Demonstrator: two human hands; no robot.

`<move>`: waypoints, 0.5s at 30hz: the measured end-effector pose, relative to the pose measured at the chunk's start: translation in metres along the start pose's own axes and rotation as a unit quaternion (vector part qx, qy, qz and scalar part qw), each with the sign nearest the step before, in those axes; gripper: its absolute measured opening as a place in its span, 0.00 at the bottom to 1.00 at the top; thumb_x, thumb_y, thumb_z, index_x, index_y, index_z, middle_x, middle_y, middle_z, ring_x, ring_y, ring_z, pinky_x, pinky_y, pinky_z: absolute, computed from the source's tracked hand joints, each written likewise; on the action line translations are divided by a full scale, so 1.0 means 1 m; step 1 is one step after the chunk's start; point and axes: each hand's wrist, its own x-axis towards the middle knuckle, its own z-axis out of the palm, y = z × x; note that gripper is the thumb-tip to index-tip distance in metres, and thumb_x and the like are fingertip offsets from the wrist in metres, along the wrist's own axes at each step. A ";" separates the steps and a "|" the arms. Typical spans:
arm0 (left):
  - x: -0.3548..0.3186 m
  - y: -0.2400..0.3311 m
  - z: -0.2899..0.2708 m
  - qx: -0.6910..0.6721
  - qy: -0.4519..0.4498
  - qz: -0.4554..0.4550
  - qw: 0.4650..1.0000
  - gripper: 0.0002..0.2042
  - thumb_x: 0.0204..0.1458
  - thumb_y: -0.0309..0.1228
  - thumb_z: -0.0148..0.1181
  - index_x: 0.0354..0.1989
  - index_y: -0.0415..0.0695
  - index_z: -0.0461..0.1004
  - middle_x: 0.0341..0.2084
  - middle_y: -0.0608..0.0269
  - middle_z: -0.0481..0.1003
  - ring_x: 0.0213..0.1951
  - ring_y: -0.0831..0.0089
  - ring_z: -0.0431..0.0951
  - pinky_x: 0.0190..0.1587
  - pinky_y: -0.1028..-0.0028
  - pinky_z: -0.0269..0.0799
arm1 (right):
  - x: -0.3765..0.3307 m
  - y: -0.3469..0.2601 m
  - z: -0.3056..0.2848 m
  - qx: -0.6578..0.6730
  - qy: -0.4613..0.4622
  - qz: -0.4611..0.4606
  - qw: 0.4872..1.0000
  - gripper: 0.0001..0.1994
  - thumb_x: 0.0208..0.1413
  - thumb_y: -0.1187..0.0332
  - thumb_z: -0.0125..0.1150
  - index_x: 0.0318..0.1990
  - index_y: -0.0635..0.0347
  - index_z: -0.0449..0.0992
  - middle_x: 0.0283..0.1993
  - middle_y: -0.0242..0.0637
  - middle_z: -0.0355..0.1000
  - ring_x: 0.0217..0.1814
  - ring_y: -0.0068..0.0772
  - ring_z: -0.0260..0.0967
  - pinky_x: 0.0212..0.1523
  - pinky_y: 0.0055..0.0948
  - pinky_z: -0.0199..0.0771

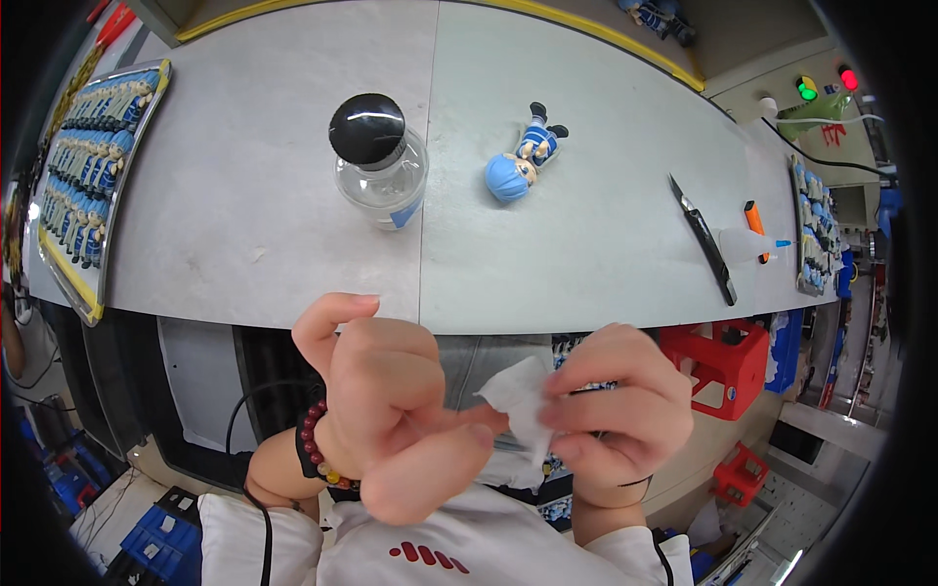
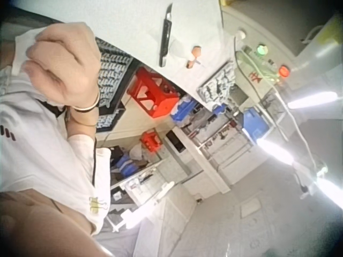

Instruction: Cleaning miniature blue figures by applying liquid with a dropper and wiping them with a tissue.

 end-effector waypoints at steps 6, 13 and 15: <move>0.000 0.009 -0.005 -0.009 -0.059 -0.050 0.997 0.28 0.17 0.30 0.76 0.26 0.63 0.61 0.26 0.73 0.55 0.25 0.76 0.63 0.48 0.56 0.53 | -0.006 0.001 0.000 0.056 -0.052 0.051 0.996 0.10 0.38 0.69 0.66 0.30 0.60 0.76 0.30 0.38 0.71 0.27 0.33 0.68 0.27 0.24 0.67; -0.004 0.017 -0.002 -0.009 -0.019 -0.038 0.999 0.25 0.29 0.30 0.70 0.34 0.67 0.62 0.26 0.72 0.56 0.24 0.76 0.63 0.46 0.57 0.50 | -0.005 -0.008 0.011 0.107 -0.135 0.186 0.967 0.06 0.45 0.75 0.56 0.32 0.63 0.73 0.26 0.38 0.70 0.23 0.37 0.68 0.23 0.26 0.66; -0.005 0.017 0.002 -0.021 0.001 -0.023 1.000 0.24 0.31 0.30 0.69 0.34 0.67 0.61 0.25 0.72 0.56 0.23 0.76 0.63 0.45 0.57 0.50 | -0.007 -0.006 0.014 0.108 -0.135 0.165 0.971 0.04 0.45 0.75 0.55 0.31 0.63 0.72 0.24 0.38 0.69 0.22 0.37 0.67 0.22 0.27 0.65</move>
